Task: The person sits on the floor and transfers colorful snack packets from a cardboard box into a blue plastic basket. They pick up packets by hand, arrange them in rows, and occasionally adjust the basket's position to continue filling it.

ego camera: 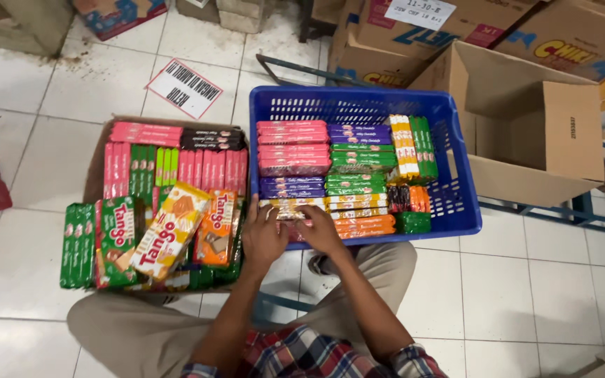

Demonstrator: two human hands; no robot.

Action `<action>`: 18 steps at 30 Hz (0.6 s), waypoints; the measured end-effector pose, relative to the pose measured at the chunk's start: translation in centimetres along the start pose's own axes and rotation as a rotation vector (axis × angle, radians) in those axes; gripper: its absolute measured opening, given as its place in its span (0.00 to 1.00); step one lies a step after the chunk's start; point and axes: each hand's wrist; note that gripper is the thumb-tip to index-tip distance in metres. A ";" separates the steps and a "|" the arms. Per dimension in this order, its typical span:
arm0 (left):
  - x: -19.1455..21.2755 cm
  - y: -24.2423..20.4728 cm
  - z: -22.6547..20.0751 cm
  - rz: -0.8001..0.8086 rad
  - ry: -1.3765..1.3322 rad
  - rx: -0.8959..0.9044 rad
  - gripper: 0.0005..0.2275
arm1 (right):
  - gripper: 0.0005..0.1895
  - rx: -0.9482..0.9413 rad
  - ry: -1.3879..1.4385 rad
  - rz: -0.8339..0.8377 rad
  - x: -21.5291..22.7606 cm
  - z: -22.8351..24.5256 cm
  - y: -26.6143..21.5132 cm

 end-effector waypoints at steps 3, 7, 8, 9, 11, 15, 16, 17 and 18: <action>-0.2 0.2 -0.2 0.042 0.064 0.062 0.16 | 0.24 -0.107 -0.165 0.043 1.9 -2.4 2.3; 0.5 0.7 -0.7 0.051 0.113 0.065 0.13 | 0.30 -0.097 -0.288 0.133 2.7 -3.6 7.6; 0.9 1.2 -0.9 0.069 0.102 0.053 0.13 | 0.33 -0.043 -0.375 0.133 2.3 -3.8 9.1; 1.4 1.6 -1.1 0.086 0.092 0.046 0.12 | 0.36 0.014 -0.463 0.136 2.0 -3.9 10.6; 0.9 1.3 -1.0 0.090 0.116 0.050 0.12 | 0.41 0.061 -0.565 0.206 0.8 -3.8 13.9; 1.5 2.1 -1.2 0.042 0.086 0.035 0.11 | 0.48 0.115 -0.780 0.428 -0.5 -0.8 19.0; 1.4 2.1 -1.2 0.042 0.098 0.045 0.11 | 0.48 0.125 -0.775 0.439 -0.8 -0.6 19.5; 1.4 2.1 -1.1 0.023 0.083 0.036 0.11 | 0.45 0.146 -0.799 0.439 -1.1 -0.3 19.9; 1.4 2.1 -1.2 0.003 0.069 0.027 0.11 | 0.42 0.168 -0.822 0.437 -1.4 0.0 20.3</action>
Point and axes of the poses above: each hand's wrist, its own y-axis towards the middle knuckle, its own x-axis out of the back of the hand, z = x × y, and after that the axes turned 9 degrees about -z, right-handed
